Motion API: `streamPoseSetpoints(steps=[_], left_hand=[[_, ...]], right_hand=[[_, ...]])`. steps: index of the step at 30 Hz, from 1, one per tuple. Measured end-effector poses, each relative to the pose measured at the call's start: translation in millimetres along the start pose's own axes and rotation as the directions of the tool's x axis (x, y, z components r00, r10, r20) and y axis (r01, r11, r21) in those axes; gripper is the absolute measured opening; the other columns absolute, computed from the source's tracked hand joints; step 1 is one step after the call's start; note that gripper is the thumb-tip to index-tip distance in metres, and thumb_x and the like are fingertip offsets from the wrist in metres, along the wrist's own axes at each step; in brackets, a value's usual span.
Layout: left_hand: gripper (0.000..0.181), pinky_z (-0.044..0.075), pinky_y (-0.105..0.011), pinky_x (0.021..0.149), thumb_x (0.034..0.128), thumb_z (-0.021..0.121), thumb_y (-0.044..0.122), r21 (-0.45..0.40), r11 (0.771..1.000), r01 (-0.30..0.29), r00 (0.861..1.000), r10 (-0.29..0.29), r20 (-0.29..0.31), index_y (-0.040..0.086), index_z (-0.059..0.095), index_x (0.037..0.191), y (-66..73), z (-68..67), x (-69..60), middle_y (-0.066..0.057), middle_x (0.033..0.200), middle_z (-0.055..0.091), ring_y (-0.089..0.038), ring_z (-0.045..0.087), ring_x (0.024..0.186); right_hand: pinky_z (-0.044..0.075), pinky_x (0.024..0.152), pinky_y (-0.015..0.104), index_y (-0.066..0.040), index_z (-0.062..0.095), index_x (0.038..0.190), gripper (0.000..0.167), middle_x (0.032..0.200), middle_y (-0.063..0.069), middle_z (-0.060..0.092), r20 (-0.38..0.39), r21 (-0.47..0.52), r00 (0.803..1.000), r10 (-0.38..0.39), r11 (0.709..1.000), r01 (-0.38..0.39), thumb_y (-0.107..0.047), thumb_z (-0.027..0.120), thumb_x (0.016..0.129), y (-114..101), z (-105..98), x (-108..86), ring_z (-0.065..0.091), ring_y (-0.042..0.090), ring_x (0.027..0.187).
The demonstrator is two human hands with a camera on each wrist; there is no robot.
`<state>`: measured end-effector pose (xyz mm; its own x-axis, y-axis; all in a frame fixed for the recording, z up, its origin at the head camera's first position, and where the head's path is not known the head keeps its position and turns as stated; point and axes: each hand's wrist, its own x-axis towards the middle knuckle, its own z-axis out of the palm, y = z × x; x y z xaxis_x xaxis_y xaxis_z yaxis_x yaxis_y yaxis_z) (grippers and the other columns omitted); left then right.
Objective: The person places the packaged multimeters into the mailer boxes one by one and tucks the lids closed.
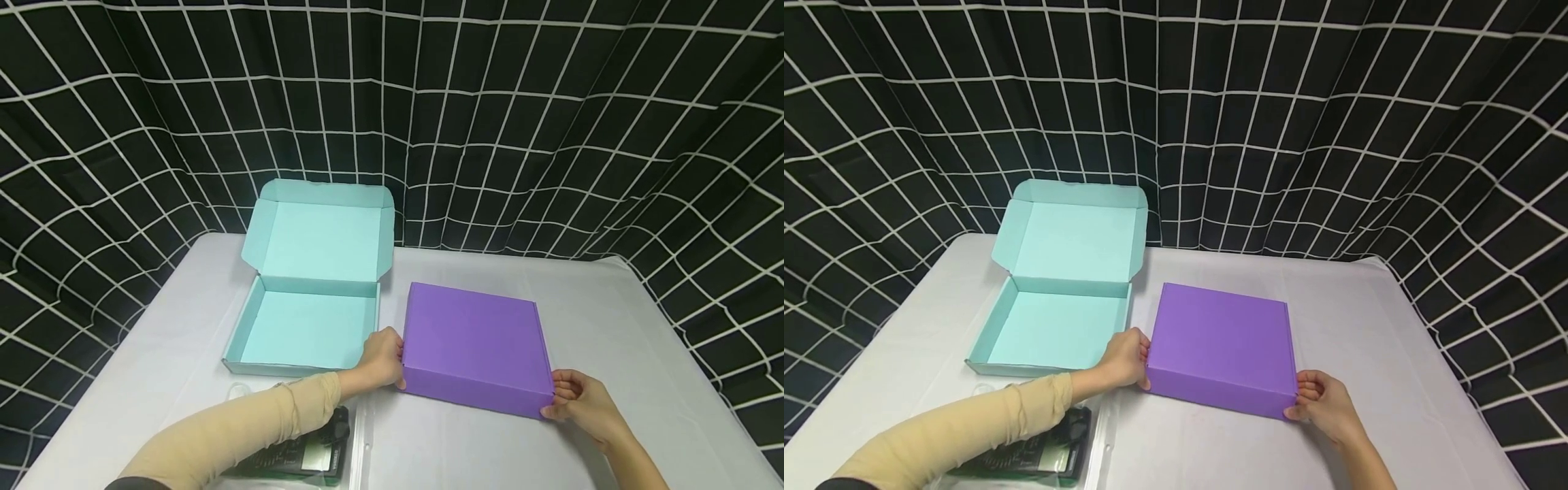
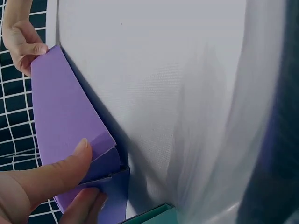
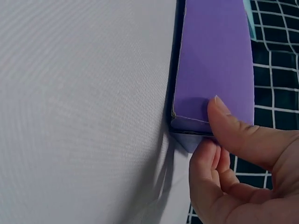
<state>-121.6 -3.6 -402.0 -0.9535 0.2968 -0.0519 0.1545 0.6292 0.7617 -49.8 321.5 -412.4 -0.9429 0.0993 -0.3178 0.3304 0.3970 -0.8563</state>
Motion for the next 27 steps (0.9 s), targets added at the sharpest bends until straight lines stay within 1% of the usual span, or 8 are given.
streamPoseSetpoints(steps=[5,8,9,12,16,20,23,27], left_hand=[[0.033,0.051,-0.024,0.053,0.043,0.077,-0.02,0.024,0.999,-0.043,0.999,0.043,-0.028,-0.006,0.065,0.071,-0.6,0.2,0.3,-0.011,0.061,0.063,-0.021,0.056,0.062],[0.032,0.047,-0.022,0.046,0.0435,0.075,-0.021,0.043,0.997,-0.068,0.996,0.07,-0.056,-0.004,0.06,0.067,-2.0,1.9,-0.1,-0.007,0.057,0.056,-0.017,0.047,0.057],[0.032,0.044,-0.021,0.045,0.0438,0.074,-0.021,0.053,0.995,-0.079,0.994,0.082,-0.065,-0.002,0.058,0.064,-2.7,2.8,-0.2,-0.006,0.056,0.052,-0.016,0.043,0.056],[0.03,0.038,-0.018,0.038,0.0448,0.069,-0.021,0.061,0.991,-0.122,0.987,0.127,-0.095,0.001,0.053,0.057,-4.7,5.6,0.2,-0.002,0.053,0.045,-0.013,0.039,0.051],[0.029,0.03,-0.016,0.036,0.0457,0.063,-0.021,0.06,0.986,-0.156,0.979,0.162,-0.124,0.003,0.05,0.055,-5.7,7.8,0.4,-0.001,0.05,0.043,-0.011,0.036,0.046],[0.027,0.028,-0.015,0.036,0.0488,0.057,-0.022,0.064,0.984,-0.165,0.976,0.173,-0.131,0.002,0.051,0.058,-5.8,9.0,0.1,-0.002,0.048,0.045,-0.01,0.036,0.045],[0.027,0.029,-0.015,0.037,0.0502,0.057,-0.022,0.069,0.984,-0.166,0.977,0.174,-0.128,0.002,0.05,0.061,-5.6,9.4,-0.9,-0.002,0.049,0.044,-0.011,0.037,0.045],[0.028,0.029,-0.017,0.039,0.0498,0.058,-0.022,0.076,0.986,-0.148,0.981,0.156,-0.115,0.003,0.049,0.059,-4.5,9.1,-0.8,0.0,0.052,0.041,-0.011,0.036,0.048]], right_hand=[[0.054,0.072,0.017,0.024,0.04,0.12,0.066,0.094,0.01,0.054,-0.024,-0.013,1.0,0.002,1.0,-0.002,0.021,0.075,0.064,-1,1,1.6,0.055,0.007,0.078],[0.055,0.069,0.017,0.024,0.042,0.119,0.066,0.092,0.01,0.054,-0.04,-0.025,0.999,0.003,1.0,-0.004,0.021,0.076,0.063,-1,1,2.8,0.055,0.007,0.076],[0.055,0.068,0.017,0.024,0.043,0.118,0.065,0.091,0.009,0.054,-0.045,-0.033,0.999,0.003,0.999,-0.004,0.021,0.077,0.063,0,1,3.1,0.054,0.007,0.076],[0.055,0.067,0.018,0.024,0.044,0.117,0.064,0.089,0.008,0.054,-0.058,-0.025,0.998,0.001,1.0,-0.002,0.022,0.077,0.062,1,1,4.0,0.055,0.006,0.074],[0.056,0.065,0.018,0.024,0.047,0.115,0.063,0.087,0.008,0.056,-0.087,-0.045,0.996,-0.018,0.999,0.015,0.021,0.079,0.06,0,2,4.3,0.056,0.005,0.072],[0.055,0.062,0.018,0.023,0.053,0.111,0.061,0.085,0.008,0.062,-0.142,-0.161,0.988,-0.063,0.986,0.04,0.015,0.082,0.058,-4,5,2.7,0.059,0.005,0.068],[0.054,0.059,0.018,0.02,0.057,0.106,0.058,0.082,0.009,0.065,-0.184,-0.264,0.978,-0.101,0.963,0.05,0.011,0.084,0.056,-8,9,0.0,0.06,0.006,0.066],[0.052,0.058,0.017,0.016,0.06,0.104,0.055,0.082,0.009,0.064,-0.206,-0.33,0.97,-0.127,0.942,0.053,0.008,0.086,0.056,-10,10,-3.1,0.058,0.008,0.067]])
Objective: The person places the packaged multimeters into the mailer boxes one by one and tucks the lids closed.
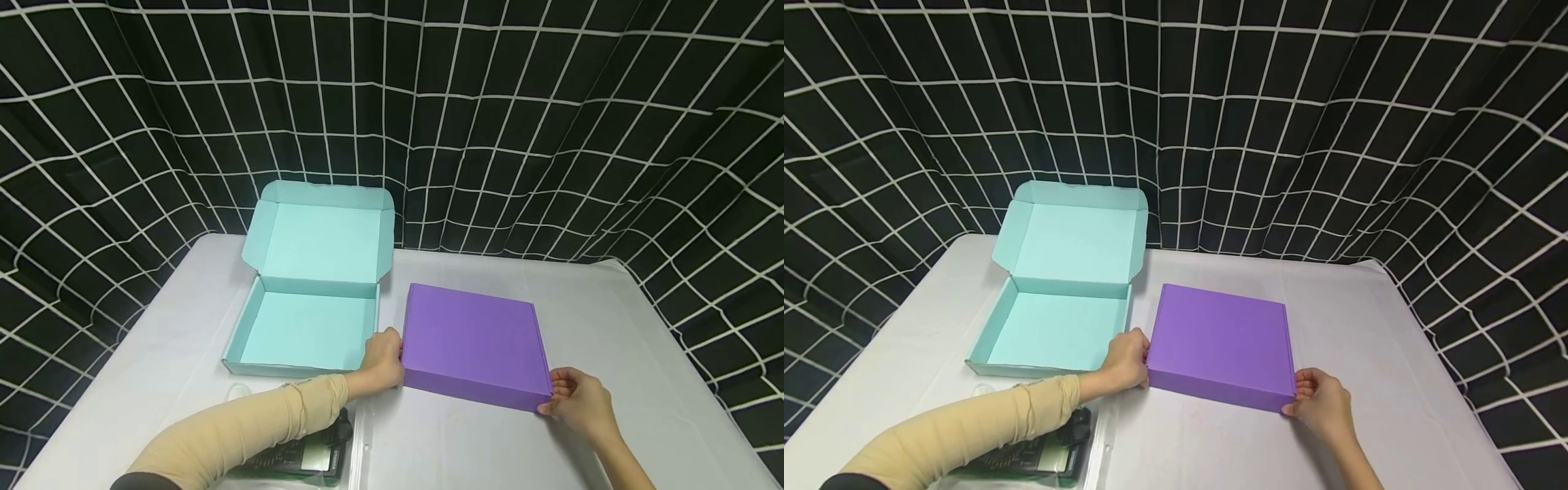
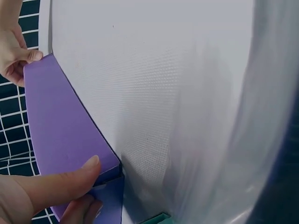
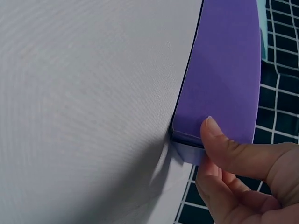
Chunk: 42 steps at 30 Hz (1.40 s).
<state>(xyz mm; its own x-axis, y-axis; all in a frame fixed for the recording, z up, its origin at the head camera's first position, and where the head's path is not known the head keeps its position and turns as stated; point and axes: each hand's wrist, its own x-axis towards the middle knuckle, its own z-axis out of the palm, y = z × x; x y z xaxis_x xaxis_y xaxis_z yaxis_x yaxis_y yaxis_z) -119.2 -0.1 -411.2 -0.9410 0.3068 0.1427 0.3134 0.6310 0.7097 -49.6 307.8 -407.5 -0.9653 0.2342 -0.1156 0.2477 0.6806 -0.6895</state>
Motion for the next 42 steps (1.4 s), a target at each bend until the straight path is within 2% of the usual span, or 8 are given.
streamPoseSetpoints(steps=[9,15,19,24,27,29,32,42], left_hand=[[0.032,0.041,-0.023,0.045,0.0464,0.068,-0.021,0.033,0.999,0.028,0.999,-0.029,0.025,-0.002,0.054,0.068,2.4,-2.7,-0.3,-0.005,0.06,0.046,-0.017,0.042,0.055],[0.041,0.047,-0.027,0.05,0.0484,0.078,-0.018,0.024,0.998,0.066,0.99,-0.069,0.121,-0.002,0.052,0.076,1.1,-6.2,3.6,-0.006,0.065,0.049,-0.019,0.047,0.058],[0.05,0.053,-0.032,0.063,0.0484,0.083,-0.015,-0.026,0.989,0.142,0.966,-0.133,0.223,-0.006,0.055,0.089,0.3,-12.8,7.2,-0.009,0.077,0.057,-0.022,0.054,0.069],[0.062,0.053,-0.039,0.083,0.0526,0.085,-0.012,-0.109,0.967,0.231,0.92,-0.18,0.348,-0.01,0.053,0.106,2.6,-22.9,3.9,-0.012,0.092,0.06,-0.027,0.059,0.087],[0.071,0.049,-0.044,0.095,0.0565,0.084,-0.011,-0.189,0.946,0.262,0.9,-0.169,0.402,-0.013,0.05,0.119,4.3,-29.6,0.2,-0.018,0.106,0.061,-0.034,0.06,0.102],[0.078,0.046,-0.048,0.1,0.0591,0.082,-0.01,-0.251,0.926,0.281,0.894,-0.158,0.419,-0.013,0.045,0.128,4.6,-34.4,-2.0,-0.022,0.119,0.059,-0.039,0.056,0.113],[0.084,0.042,-0.051,0.104,0.0638,0.081,-0.006,-0.336,0.893,0.299,0.892,-0.136,0.431,-0.01,0.04,0.137,3.9,-42.5,-4.6,-0.025,0.135,0.05,-0.042,0.049,0.125],[0.086,0.034,-0.043,0.112,0.0773,0.077,0.006,-0.481,0.836,0.263,0.894,-0.023,0.448,-0.007,0.028,0.147,-9.0,-74.3,-15.0,-0.022,0.148,0.039,-0.037,0.038,0.136]], right_hand=[[0.052,0.062,0.015,0.014,0.058,0.11,0.058,0.088,0.01,0.063,0.018,0.008,1.0,0.001,1.0,-0.001,0.004,0.087,0.061,4,-1,-1.5,0.057,0.005,0.07],[0.052,0.065,0.014,0.013,0.055,0.115,0.058,0.092,0.009,0.062,0.046,0.039,0.999,0.015,0.999,-0.017,0.002,0.085,0.066,5,-1,-3.1,0.056,0.001,0.073],[0.053,0.071,0.015,0.015,0.048,0.123,0.064,0.101,0.011,0.063,0.111,0.12,0.994,0.024,0.992,-0.037,0.001,0.082,0.072,4,-2,-6.4,0.057,-0.002,0.079],[0.052,0.079,0.014,0.019,0.038,0.133,0.071,0.118,0.025,0.059,0.193,0.228,0.981,0.013,0.972,-0.058,-0.002,0.078,0.078,3,-5,-11.8,0.057,-0.008,0.088],[0.048,0.081,0.011,0.017,0.035,0.138,0.074,0.13,0.032,0.052,0.198,0.205,0.98,0.014,0.977,-0.055,-0.008,0.076,0.082,2,-6,-15.0,0.061,0.006,0.105],[0.045,0.081,0.008,0.014,0.033,0.142,0.076,0.138,0.033,0.045,0.188,0.181,0.982,0.019,0.982,-0.054,-0.013,0.075,0.084,0,-7,-15.2,0.056,0.024,0.12],[0.04,0.088,0.006,0.011,0.025,0.147,0.082,0.149,0.031,0.032,0.168,0.198,0.986,0.022,0.979,-0.056,-0.015,0.073,0.086,-6,-6,-15.8,0.033,0.043,0.137],[0.03,0.103,0.009,0.001,0.014,0.154,0.093,0.157,0.024,0.019,-0.055,0.387,0.998,-0.004,0.922,0.025,-0.002,0.075,0.083,-33,8,-19.0,0.021,0.035,0.143]])
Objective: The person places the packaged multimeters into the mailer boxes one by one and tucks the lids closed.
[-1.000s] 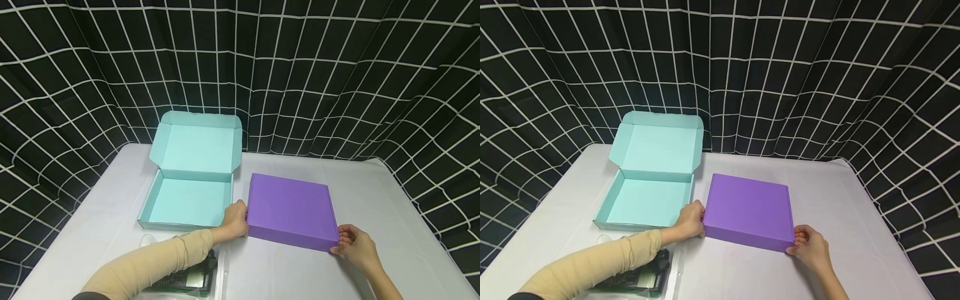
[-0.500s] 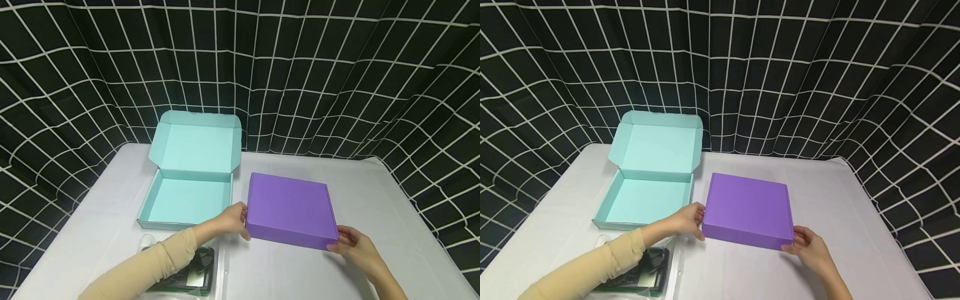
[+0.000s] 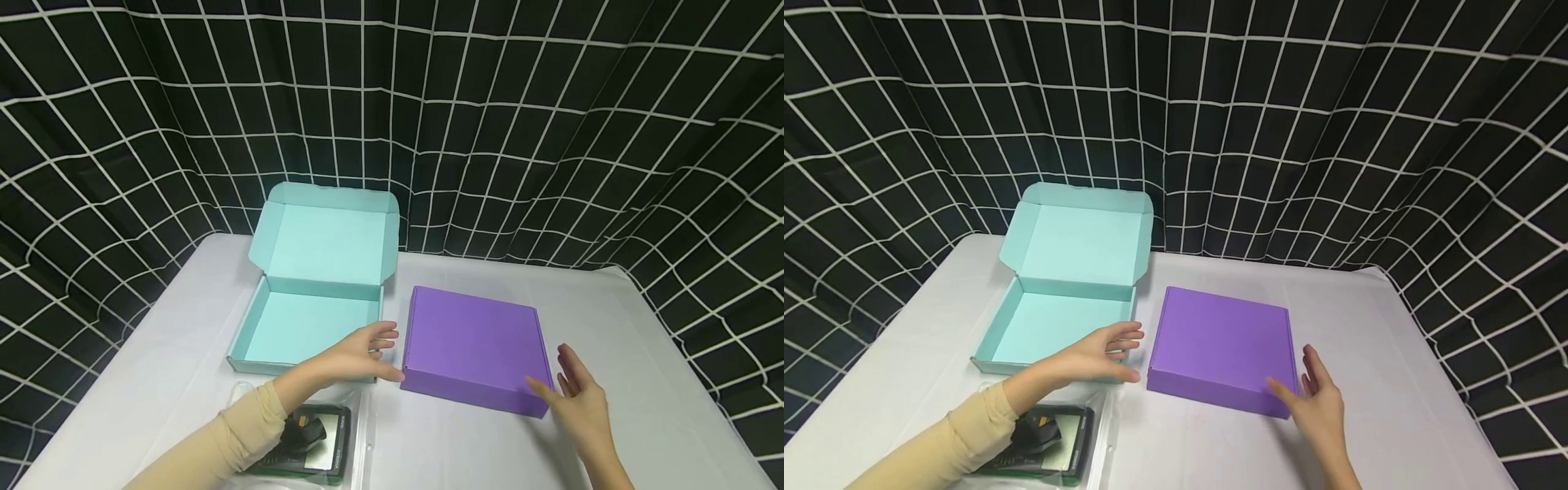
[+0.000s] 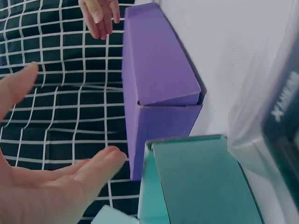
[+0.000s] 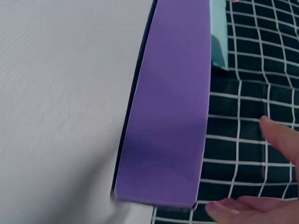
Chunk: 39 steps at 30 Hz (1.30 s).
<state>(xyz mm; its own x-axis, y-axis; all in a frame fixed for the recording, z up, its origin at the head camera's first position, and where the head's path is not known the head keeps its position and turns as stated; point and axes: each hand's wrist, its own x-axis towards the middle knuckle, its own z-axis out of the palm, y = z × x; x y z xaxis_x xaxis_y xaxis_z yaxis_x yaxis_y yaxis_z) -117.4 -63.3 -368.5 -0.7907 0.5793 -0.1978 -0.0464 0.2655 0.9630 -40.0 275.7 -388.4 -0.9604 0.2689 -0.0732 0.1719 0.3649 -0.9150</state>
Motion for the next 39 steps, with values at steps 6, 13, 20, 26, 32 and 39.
streamPoseSetpoints(steps=[6,13,20,26,32,39], left_hand=[[0.087,0.032,-0.045,0.113,0.0811,0.077,0.01,-0.014,0.996,-0.093,0.995,0.093,0.048,-0.007,0.024,0.149,-4.1,-13.7,-19.8,-0.022,0.151,0.035,-0.038,0.034,0.138],[0.088,0.03,-0.053,0.112,0.0837,0.076,0.019,0.05,0.97,-0.238,0.965,0.231,0.124,-0.007,0.023,0.149,-6.5,-26.5,-54.2,-0.023,0.151,0.033,-0.042,0.032,0.138],[0.092,0.04,-0.055,0.104,0.0733,0.082,0.038,0.546,0.799,-0.253,0.967,0.226,0.119,0.008,0.037,0.147,-3.2,-22.3,-96.2,-0.008,0.146,0.046,-0.033,0.045,0.131],[0.093,0.048,-0.049,0.096,0.0666,0.083,0.045,0.804,0.554,-0.215,0.97,0.218,0.11,0.005,0.045,0.142,-14.8,-13.5,-114.0,-0.004,0.139,0.053,-0.025,0.052,0.124],[0.088,0.046,-0.05,0.098,0.0655,0.082,0.049,0.878,0.436,-0.195,0.972,0.206,0.113,0.01,0.052,0.138,-32.1,-12.6,-121.6,-0.006,0.135,0.056,-0.025,0.053,0.122],[0.089,0.046,-0.055,0.097,0.0654,0.082,0.051,0.873,0.467,-0.139,0.983,0.171,0.065,0.009,0.052,0.138,-50.3,-10.6,-125.2,-0.009,0.135,0.055,-0.031,0.053,0.122]], right_hand=[[0.033,0.096,0.004,0.0,0.013,0.154,0.094,0.159,0.02,0.015,0.065,0.149,0.997,-0.041,0.988,0.031,0.0,0.074,0.083,-14,16,-0.1,0.019,0.034,0.144],[0.035,0.099,0.009,0.006,0.012,0.152,0.091,0.159,0.019,0.015,0.2,0.224,0.966,-0.163,0.968,0.117,0.003,0.072,0.083,-24,37,0.5,0.029,0.007,0.14],[0.038,0.1,0.016,0.014,0.02,0.147,0.086,0.153,0.029,0.024,0.267,0.32,0.904,-0.334,0.916,0.244,0.01,0.072,0.079,-31,64,2.3,0.042,-0.011,0.124],[0.037,0.103,0.02,0.014,0.024,0.147,0.086,0.152,0.027,0.029,0.338,0.328,0.874,-0.348,0.915,0.237,0.008,0.074,0.078,-40,87,6.1,0.035,0.021,0.138],[0.036,0.106,0.027,0.012,0.026,0.147,0.086,0.153,0.025,0.028,0.381,0.317,0.867,-0.323,0.926,0.205,0.007,0.076,0.077,-47,107,8.9,0.029,0.035,0.14],[0.032,0.109,0.029,0.011,0.022,0.148,0.095,0.157,0.024,0.021,0.442,0.299,0.841,-0.314,0.935,0.192,0.001,0.081,0.075,-53,130,9.8,0.025,0.034,0.143]])
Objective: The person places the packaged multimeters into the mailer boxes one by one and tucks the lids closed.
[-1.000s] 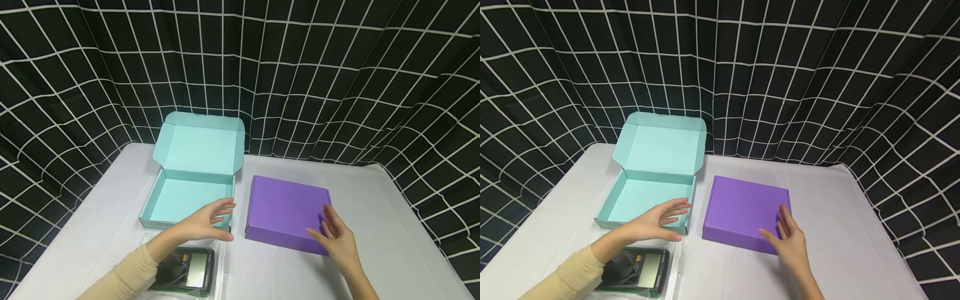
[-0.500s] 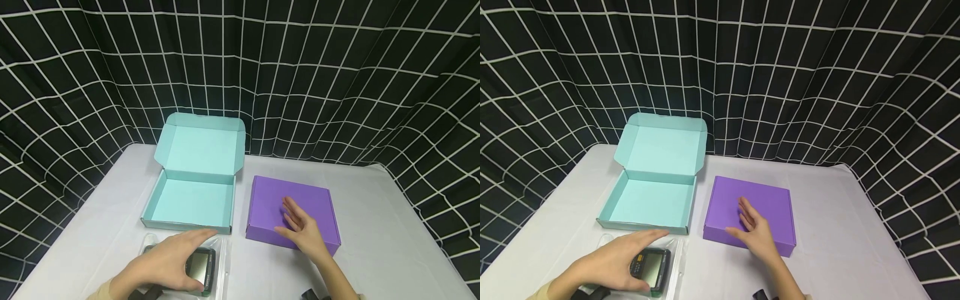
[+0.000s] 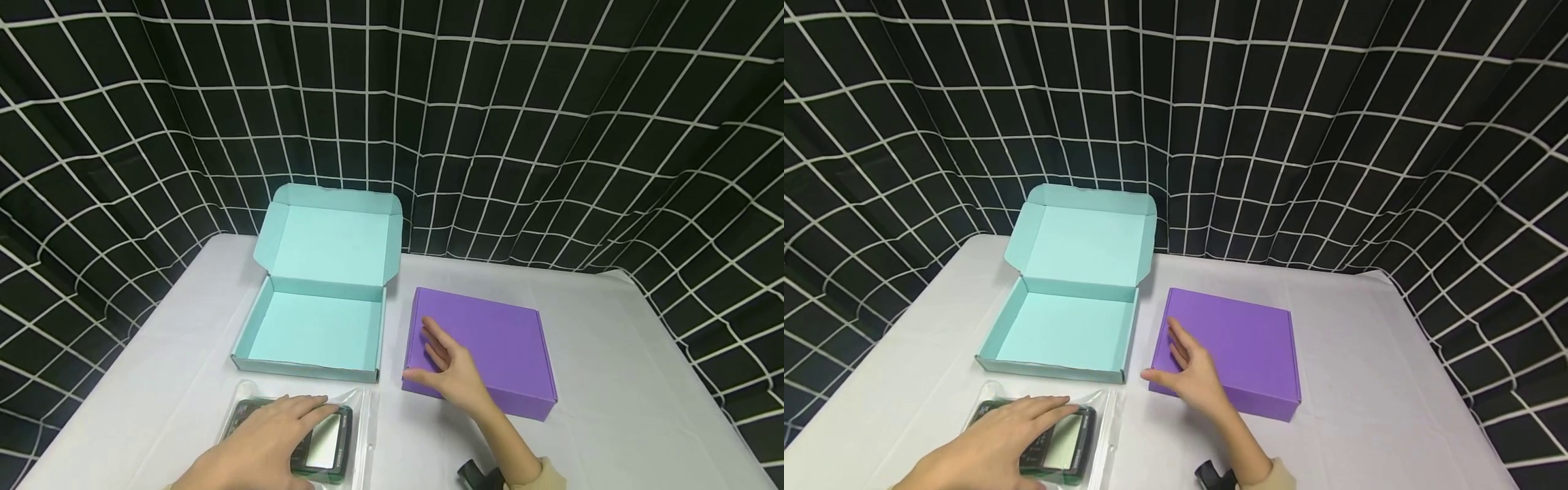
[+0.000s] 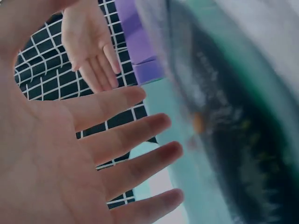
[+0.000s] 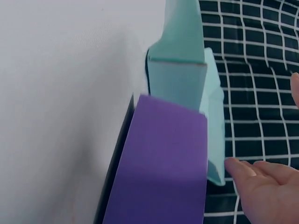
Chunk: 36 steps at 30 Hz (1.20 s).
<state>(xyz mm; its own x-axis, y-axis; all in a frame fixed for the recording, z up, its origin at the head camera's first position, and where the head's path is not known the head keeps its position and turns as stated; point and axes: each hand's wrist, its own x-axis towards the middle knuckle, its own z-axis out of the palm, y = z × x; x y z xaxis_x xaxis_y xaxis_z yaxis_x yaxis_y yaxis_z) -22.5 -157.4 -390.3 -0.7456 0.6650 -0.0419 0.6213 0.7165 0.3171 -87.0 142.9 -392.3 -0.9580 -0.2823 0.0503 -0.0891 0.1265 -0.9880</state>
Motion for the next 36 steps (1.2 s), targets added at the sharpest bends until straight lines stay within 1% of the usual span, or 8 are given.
streamPoseSetpoints(steps=[6,11,15,20,24,27,31,36], left_hand=[[0.083,0.043,-0.058,0.099,0.0664,0.084,0.039,-0.012,0.998,0.054,0.998,-0.054,-0.013,0.003,0.054,0.135,-4.4,10.3,-4.0,-0.014,0.135,0.054,-0.036,0.052,0.123],[0.088,0.041,-0.064,0.097,0.0633,0.087,0.039,0.007,0.999,0.048,0.999,-0.048,-0.018,-0.002,0.054,0.134,-9.2,16.9,-8.2,-0.018,0.135,0.053,-0.039,0.051,0.122],[0.093,0.037,-0.071,0.096,0.0595,0.089,0.037,0.008,0.997,0.081,0.997,-0.08,-0.016,-0.002,0.051,0.135,-12.2,19.7,-10.2,-0.022,0.137,0.051,-0.045,0.047,0.125],[0.095,0.037,-0.075,0.091,0.0551,0.091,0.031,0.0,0.995,0.102,0.994,-0.102,-0.029,-0.001,0.051,0.135,-14.5,21.2,-12.9,-0.023,0.135,0.052,-0.047,0.047,0.124],[0.093,0.041,-0.071,0.09,0.0546,0.091,0.024,0.004,0.997,0.081,0.995,-0.081,-0.057,0.0,0.051,0.135,-15.5,21.9,-14.1,-0.021,0.131,0.055,-0.043,0.051,0.12],[0.092,0.043,-0.069,0.09,0.0531,0.091,0.02,-0.001,0.997,0.074,0.994,-0.074,-0.075,0.001,0.052,0.134,-15.9,22.3,-13.9,-0.019,0.129,0.056,-0.041,0.052,0.118],[0.092,0.043,-0.068,0.09,0.0518,0.092,0.02,-0.005,0.997,0.076,0.994,-0.077,-0.072,0.002,0.053,0.133,-15.6,22.6,-13.0,-0.017,0.129,0.056,-0.04,0.052,0.118],[0.091,0.043,-0.068,0.089,0.0513,0.092,0.02,0.008,0.997,0.076,0.995,-0.075,-0.071,0.002,0.054,0.132,-15.1,21.9,-12.5,-0.017,0.128,0.057,-0.04,0.053,0.117]], right_hand=[[0.032,0.109,0.036,0.005,0.024,0.151,0.098,0.156,0.024,0.022,0.07,-0.049,0.998,0.0,0.999,0.003,-0.003,0.084,0.073,1,18,8.4,0.026,0.039,0.141],[0.033,0.109,0.044,0.0,0.022,0.153,0.104,0.158,0.023,0.017,0.135,-0.106,0.991,-0.022,0.994,0.036,-0.004,0.086,0.07,4,32,13.8,0.024,0.045,0.14],[0.032,0.109,0.045,0.004,0.02,0.152,0.108,0.158,0.023,0.015,0.128,-0.122,0.991,-0.037,0.991,0.052,-0.001,0.087,0.068,6,43,18.5,0.017,0.042,0.143],[0.029,0.109,0.049,0.012,0.016,0.149,0.109,0.156,0.029,0.011,0.068,-0.117,0.997,-0.027,0.992,0.035,0.005,0.086,0.066,13,58,24.9,0.014,0.043,0.143],[0.034,0.106,0.049,0.014,0.016,0.148,0.109,0.154,0.035,0.012,-0.035,-0.186,0.999,0.006,0.982,-0.013,0.003,0.086,0.065,20,71,27.1,0.02,0.049,0.139],[0.036,0.105,0.048,0.014,0.019,0.147,0.106,0.152,0.035,0.018,-0.12,-0.2,0.992,0.035,0.978,-0.059,0.001,0.086,0.066,21,78,28.7,0.025,0.05,0.137],[0.037,0.104,0.048,0.014,0.024,0.146,0.101,0.147,0.037,0.029,-0.2,-0.167,0.978,0.061,0.981,-0.096,0.002,0.085,0.066,21,86,31.4,0.032,0.05,0.134],[0.038,0.105,0.049,0.012,0.027,0.146,0.098,0.143,0.038,0.034,-0.229,-0.101,0.969,0.096,0.987,-0.122,0.008,0.083,0.066,20,91,32.8,0.034,0.051,0.132]])
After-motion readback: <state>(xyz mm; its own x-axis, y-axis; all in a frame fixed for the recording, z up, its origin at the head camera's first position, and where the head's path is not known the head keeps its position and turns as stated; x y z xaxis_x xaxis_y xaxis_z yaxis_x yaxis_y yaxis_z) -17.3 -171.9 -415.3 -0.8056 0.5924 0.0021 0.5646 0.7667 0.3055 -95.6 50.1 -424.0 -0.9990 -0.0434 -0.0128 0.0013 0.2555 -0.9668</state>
